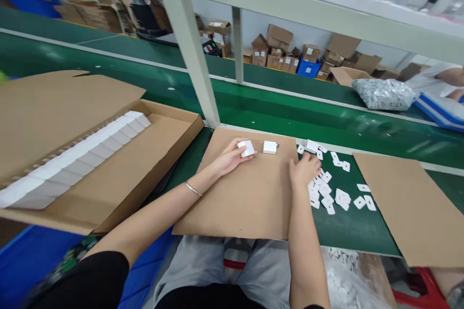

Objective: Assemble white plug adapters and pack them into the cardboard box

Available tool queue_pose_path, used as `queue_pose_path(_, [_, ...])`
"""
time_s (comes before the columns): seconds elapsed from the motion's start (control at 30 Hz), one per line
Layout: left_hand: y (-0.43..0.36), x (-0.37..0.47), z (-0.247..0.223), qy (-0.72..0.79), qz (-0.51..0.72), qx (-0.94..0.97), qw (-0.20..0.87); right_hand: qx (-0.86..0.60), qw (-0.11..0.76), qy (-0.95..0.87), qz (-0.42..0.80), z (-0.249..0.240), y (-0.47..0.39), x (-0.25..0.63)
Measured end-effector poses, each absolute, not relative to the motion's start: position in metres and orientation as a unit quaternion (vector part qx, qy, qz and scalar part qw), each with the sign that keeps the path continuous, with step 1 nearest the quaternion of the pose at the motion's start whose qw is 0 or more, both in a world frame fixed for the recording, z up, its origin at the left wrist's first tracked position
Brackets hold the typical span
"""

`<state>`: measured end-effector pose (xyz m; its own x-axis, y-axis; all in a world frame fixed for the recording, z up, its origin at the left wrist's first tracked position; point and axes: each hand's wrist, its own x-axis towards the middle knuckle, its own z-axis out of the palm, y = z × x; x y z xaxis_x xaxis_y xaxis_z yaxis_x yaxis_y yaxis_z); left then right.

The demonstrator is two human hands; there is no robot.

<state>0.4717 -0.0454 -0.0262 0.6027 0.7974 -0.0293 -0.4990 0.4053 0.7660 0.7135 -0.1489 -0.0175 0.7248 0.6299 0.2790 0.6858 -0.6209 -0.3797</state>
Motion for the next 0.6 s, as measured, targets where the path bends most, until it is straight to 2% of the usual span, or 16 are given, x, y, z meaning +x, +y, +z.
queue_pose_path(0.1, [-0.044,0.474,-0.002,0.172,0.414,0.337,0.828,-0.924,0.219,-0.312,-0.042,-0.021,-0.153,0.737])
queue_pose_path(0.3, [-0.016,0.460,0.054,0.171,0.447,0.328,0.814,-0.916,0.217,-0.337,-0.017,-0.022,-0.147,0.751])
queue_pose_path(0.47, [0.022,0.425,0.064,0.240,0.502,0.422,0.716,-0.906,0.253,-0.338,-0.022,-0.025,-0.143,0.758])
queue_pose_path(0.6, [0.063,0.378,0.056,0.344,0.556,0.507,0.562,-0.854,0.357,-0.375,-0.050,-0.027,-0.140,0.757])
